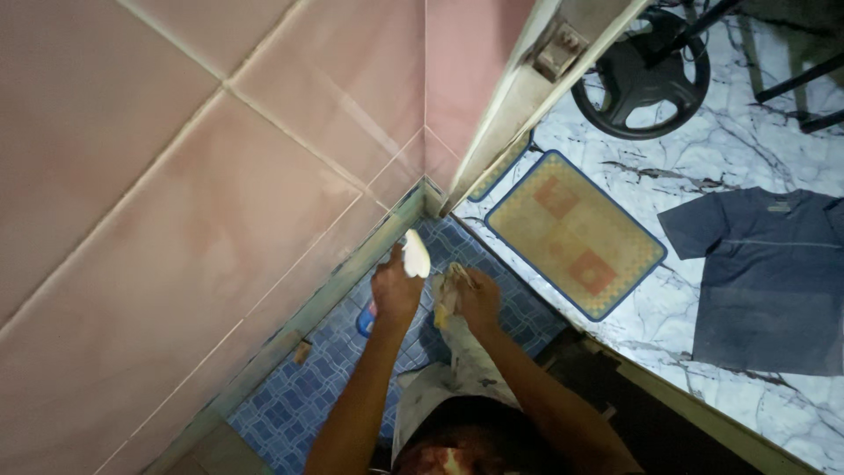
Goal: The person sprays a cleaning solution onto pink tiled walls and wipes the surface with a yellow cloth. The person repeatedly sprays and wipes different sections of the wall, focusing on grout lines and tile surfaces.
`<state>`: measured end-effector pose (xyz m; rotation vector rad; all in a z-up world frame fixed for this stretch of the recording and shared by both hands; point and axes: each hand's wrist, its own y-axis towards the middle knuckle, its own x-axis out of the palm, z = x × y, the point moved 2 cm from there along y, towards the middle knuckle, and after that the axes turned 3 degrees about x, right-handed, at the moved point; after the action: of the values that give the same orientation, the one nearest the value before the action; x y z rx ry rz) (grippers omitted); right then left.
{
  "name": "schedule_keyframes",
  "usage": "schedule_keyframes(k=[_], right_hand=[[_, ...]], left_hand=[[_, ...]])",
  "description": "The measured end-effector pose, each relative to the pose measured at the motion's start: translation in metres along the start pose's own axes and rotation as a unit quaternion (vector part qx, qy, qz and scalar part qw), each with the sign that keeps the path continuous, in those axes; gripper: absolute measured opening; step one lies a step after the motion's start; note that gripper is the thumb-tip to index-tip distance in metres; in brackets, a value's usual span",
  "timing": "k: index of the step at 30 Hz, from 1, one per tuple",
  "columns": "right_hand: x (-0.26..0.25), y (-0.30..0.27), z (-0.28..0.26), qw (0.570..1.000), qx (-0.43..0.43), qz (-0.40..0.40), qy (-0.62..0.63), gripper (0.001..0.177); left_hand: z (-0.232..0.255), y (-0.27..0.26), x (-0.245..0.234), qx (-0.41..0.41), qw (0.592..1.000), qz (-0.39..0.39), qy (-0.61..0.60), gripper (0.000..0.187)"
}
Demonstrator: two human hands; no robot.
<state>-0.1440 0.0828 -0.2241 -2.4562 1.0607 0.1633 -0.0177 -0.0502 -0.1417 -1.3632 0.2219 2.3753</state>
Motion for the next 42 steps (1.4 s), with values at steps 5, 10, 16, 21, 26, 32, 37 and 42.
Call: schedule_keyframes(k=[5, 10, 16, 21, 26, 32, 37, 42], right_hand=[[0.062, 0.052, 0.000, 0.962, 0.038, 0.027, 0.268, 0.021], [0.147, 0.148, -0.007, 0.883, 0.269, -0.027, 0.384, 0.017], [0.180, 0.182, -0.010, 0.862, 0.274, 0.000, 0.427, 0.014], [0.171, 0.161, -0.029, 0.880, 0.174, 0.074, 0.436, 0.012], [0.158, 0.102, -0.071, 0.920, -0.029, 0.136, 0.366, 0.012], [0.165, 0.060, -0.085, 0.943, -0.154, 0.241, 0.169, 0.011], [0.162, 0.116, -0.063, 0.930, -0.125, 0.289, 0.189, 0.019], [0.219, 0.030, -0.037, 0.804, -0.206, 0.070, 0.554, 0.009]], left_hand=[[-0.020, -0.055, -0.032, -0.020, 0.994, 0.100, -0.040, 0.073], [-0.029, -0.108, -0.060, -0.101, 0.988, 0.088, -0.077, 0.070], [-0.027, -0.138, -0.081, -0.081, 0.980, 0.129, -0.125, 0.062], [-0.034, -0.136, -0.085, -0.145, 0.965, 0.114, -0.189, 0.059], [-0.025, -0.127, -0.089, 0.012, 0.969, 0.174, -0.173, 0.053], [-0.021, -0.127, -0.085, -0.077, 0.966, 0.110, -0.219, 0.056], [-0.024, -0.144, -0.088, -0.009, 0.966, 0.129, -0.224, 0.056], [-0.026, -0.158, -0.098, -0.029, 0.972, 0.117, -0.204, 0.056]])
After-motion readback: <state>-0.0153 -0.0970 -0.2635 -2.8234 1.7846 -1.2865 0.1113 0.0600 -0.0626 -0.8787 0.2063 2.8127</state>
